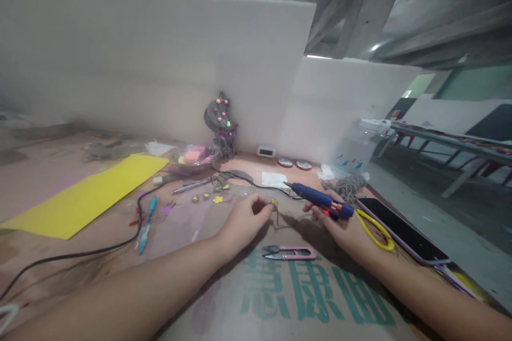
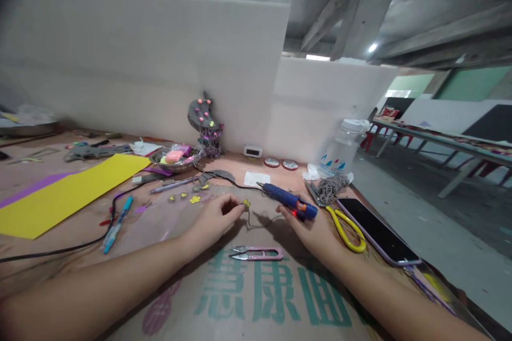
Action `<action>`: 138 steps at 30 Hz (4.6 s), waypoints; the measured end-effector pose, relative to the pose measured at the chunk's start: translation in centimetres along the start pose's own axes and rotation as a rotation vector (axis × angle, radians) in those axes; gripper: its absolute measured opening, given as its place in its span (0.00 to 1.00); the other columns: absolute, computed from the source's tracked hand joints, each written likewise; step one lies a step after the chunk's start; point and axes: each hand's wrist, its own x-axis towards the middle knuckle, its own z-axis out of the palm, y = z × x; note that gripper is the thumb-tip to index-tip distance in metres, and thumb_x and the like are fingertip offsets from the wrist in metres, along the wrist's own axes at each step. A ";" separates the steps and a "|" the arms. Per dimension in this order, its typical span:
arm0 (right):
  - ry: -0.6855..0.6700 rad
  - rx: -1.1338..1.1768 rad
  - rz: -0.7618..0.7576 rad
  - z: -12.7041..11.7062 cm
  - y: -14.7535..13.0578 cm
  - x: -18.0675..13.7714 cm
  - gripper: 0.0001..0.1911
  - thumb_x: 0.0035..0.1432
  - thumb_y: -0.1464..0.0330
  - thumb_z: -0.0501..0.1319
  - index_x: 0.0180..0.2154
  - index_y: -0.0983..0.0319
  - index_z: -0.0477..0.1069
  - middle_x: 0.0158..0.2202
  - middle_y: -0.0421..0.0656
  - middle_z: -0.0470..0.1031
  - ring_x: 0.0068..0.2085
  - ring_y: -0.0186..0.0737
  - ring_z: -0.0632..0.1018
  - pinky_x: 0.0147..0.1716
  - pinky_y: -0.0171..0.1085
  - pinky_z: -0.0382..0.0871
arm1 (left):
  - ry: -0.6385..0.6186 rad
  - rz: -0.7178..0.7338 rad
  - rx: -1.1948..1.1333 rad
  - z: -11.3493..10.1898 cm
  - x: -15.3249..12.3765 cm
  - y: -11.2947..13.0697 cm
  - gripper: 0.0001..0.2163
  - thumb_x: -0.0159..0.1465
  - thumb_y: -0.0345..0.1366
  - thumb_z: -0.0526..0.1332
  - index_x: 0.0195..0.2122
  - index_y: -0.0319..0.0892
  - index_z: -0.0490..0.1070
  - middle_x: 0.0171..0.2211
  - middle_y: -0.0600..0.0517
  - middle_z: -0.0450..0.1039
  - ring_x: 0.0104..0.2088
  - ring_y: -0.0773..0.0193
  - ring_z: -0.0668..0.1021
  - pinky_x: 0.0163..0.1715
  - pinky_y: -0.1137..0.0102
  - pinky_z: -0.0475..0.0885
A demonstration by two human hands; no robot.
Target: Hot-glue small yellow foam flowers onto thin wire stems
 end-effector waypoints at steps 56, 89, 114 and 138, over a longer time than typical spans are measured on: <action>-0.404 -0.217 -0.203 2.4 -2.0 -1.8 0.13 0.58 0.63 0.62 0.44 0.61 0.67 0.41 0.47 0.71 0.43 0.44 0.71 0.43 0.43 0.67 | -0.020 0.000 0.038 0.0 0.0 0.1 0.08 0.60 0.39 0.58 0.29 0.40 0.70 0.28 0.53 0.73 0.31 0.63 0.74 0.32 0.70 0.66; -0.169 0.069 0.137 2.9 0.8 0.1 0.14 0.65 0.59 0.50 0.36 0.61 0.68 0.22 0.37 0.66 0.23 0.35 0.69 0.24 0.34 0.64 | 0.060 -0.010 -0.159 -0.6 0.2 0.0 0.11 0.63 0.43 0.57 0.33 0.40 0.67 0.29 0.53 0.71 0.33 0.63 0.75 0.36 0.69 0.68; -0.285 0.298 0.213 3.4 -0.8 -0.7 0.13 0.57 0.62 0.61 0.43 0.59 0.67 0.25 0.35 0.68 0.25 0.33 0.71 0.26 0.34 0.68 | -0.070 0.107 0.079 -0.2 -0.9 0.9 0.09 0.62 0.40 0.57 0.33 0.41 0.71 0.32 0.51 0.74 0.34 0.62 0.75 0.34 0.70 0.67; -0.220 0.474 0.294 3.6 -2.0 -0.8 0.11 0.58 0.59 0.60 0.34 0.61 0.66 0.22 0.37 0.73 0.23 0.33 0.75 0.24 0.32 0.70 | -0.290 0.097 0.022 0.1 -1.3 0.8 0.12 0.62 0.40 0.58 0.41 0.41 0.76 0.33 0.51 0.79 0.31 0.63 0.77 0.31 0.72 0.70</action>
